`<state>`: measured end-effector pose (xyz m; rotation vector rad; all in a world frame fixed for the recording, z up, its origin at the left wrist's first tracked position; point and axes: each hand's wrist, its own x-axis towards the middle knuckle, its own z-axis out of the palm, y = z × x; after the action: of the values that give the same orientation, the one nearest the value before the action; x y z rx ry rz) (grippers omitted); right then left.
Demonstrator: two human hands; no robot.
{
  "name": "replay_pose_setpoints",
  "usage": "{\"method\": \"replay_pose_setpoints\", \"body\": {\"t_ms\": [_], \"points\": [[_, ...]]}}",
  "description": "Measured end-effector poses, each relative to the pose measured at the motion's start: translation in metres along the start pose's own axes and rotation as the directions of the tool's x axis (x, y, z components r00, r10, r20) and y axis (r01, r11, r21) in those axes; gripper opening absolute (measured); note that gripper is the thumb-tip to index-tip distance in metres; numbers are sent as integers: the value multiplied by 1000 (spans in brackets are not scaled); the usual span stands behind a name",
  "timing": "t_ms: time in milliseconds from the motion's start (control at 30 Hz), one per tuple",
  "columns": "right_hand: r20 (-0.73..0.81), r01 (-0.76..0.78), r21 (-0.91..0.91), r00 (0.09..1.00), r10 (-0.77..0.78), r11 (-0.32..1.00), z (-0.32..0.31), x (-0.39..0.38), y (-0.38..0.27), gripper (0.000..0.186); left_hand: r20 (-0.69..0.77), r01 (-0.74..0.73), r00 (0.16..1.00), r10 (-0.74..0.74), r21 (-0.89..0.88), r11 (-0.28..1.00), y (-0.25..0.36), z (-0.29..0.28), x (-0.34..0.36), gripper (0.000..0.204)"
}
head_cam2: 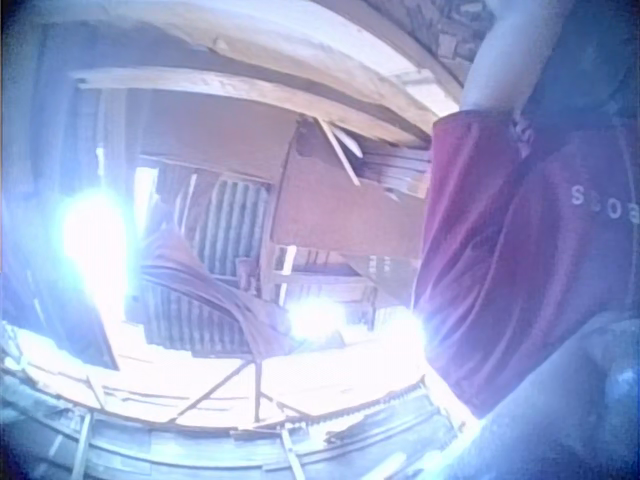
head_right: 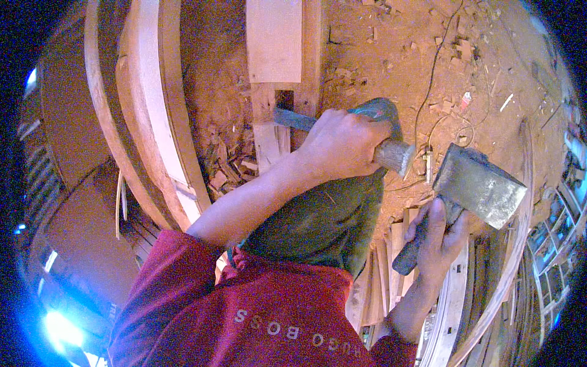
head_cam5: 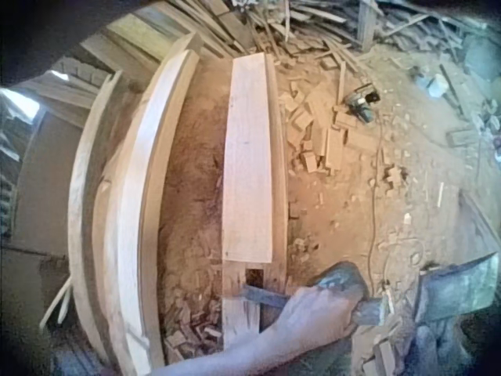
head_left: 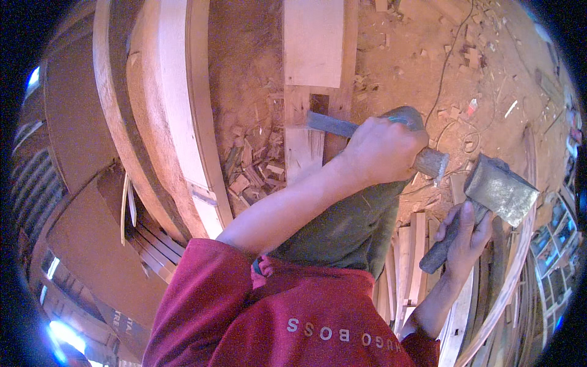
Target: The person uses a chisel and mallet to carve a rectangular notch into a wooden plank. They measure and mark the plank with a square and pencil, then repeatedly strike the chisel to remove wood. The person adjusts the plank and continues carving along the marked line.
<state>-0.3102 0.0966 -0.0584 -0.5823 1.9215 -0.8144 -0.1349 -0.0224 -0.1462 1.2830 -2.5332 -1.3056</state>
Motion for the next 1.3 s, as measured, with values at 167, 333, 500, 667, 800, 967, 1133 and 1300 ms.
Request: {"method": "replay_pose_setpoints", "body": {"t_ms": [167, 333, 500, 667, 800, 967, 1133, 1300], "points": [[132, 15, -135, 991, 3, 991, 11, -5, 1, 17, 81, 17, 997, -17, 2, 1000, -6, -10, -3, 26], [-80, 44, 135, 996, -33, 990, 15, -12, -11, 17, -13, -20, 1000, 20, -32, 999, -7, -12, -10, 25], [-94, 68, 59, 994, -62, 996, 14, -17, -13, 17, -28, -73, 997, 71, -89, 993, -3, -6, -8, 24], [80, 13, -150, 997, -1, 989, 8, -16, 0, 22, 1, -50, 999, 50, -93, 994, -4, -15, -5, 24], [13, -9, -2, 1000, 9, 1000, 14, -14, -5, 18, -37, -49, 998, 46, -70, 996, -6, -6, -4, 24], [90, 43, -217, 996, -24, 975, 6, -5, 8, 18, 11, 3, 1000, -2, -22, 1000, -8, -9, -3, 18], [-148, 52, 122, 988, -34, 991, 9, -10, -8, 19, -57, -64, 997, 59, -79, 995, -5, -7, -3, 23], [148, 25, -182, 989, 2, 983, 17, -12, -2, 19, 45, -9, 999, 10, -30, 1000, -7, -14, -8, 28]]}}
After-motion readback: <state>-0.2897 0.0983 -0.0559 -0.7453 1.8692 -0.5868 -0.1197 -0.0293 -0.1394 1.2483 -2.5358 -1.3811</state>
